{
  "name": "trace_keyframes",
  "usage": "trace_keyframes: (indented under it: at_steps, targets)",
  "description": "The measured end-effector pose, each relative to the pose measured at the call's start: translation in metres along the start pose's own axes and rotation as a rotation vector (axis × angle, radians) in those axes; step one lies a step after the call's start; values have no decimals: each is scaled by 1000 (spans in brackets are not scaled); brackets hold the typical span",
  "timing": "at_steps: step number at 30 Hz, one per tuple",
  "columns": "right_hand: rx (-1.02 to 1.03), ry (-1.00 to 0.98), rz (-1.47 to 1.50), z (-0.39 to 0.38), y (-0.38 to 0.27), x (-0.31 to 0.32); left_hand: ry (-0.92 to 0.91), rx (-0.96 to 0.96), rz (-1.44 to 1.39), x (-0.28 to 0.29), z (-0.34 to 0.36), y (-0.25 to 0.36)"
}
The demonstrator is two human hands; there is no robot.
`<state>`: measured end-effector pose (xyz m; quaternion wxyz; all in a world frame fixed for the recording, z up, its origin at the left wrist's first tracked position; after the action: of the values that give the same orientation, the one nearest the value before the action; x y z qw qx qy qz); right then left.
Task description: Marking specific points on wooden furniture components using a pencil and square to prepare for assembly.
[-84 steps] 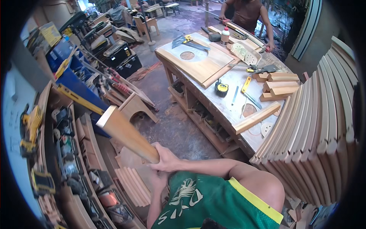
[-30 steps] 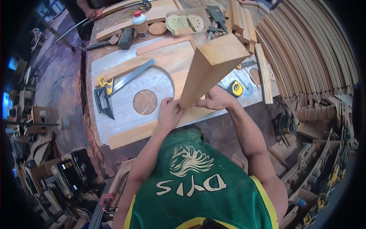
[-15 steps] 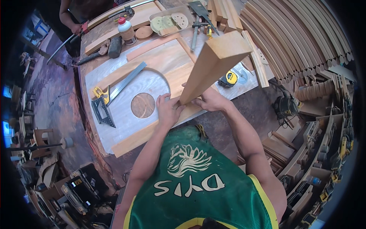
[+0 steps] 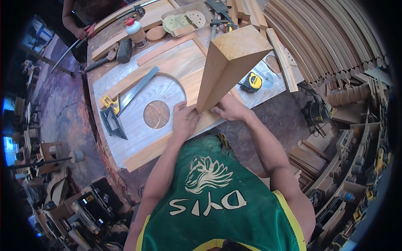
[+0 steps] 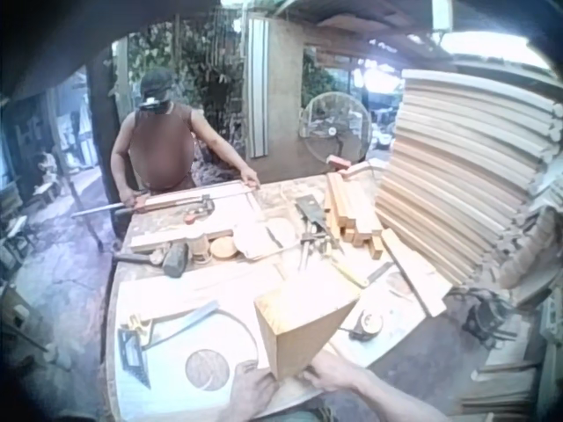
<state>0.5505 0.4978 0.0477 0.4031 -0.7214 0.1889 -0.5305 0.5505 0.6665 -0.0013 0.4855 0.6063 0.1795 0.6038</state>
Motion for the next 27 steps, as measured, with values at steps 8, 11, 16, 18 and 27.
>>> trace_keyframes:
  at_steps: [8, 11, 16, 18, 27]
  targets:
    - [-5, 92, 163, -3, 28, -23, 25, 17, -80, 6, -1, 7]
    - [11, 135, 175, -5, 28, -22, 43, 0, -40, 8, -1, 12]
    - [54, 180, 27, -8, 20, -17, 59, 5, -31, 4, -2, 7]
    - [121, 215, 16, -10, 11, -12, 67, -17, -26, 2, -2, 8]
    - [97, 223, -52, -12, 23, -8, 60, 122, 19, 1, -3, -1]
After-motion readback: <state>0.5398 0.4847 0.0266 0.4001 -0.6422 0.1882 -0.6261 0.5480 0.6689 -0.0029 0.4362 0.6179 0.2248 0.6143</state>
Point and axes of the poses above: each hand's wrist, its own z-axis towards the middle knuckle, its own x-axis out of the back of the hand, y = z × x, the point moved 9 cm from there along z, towards the middle knuckle, and after that the axes turned 2 degrees about -z, right-handed, at the moved point
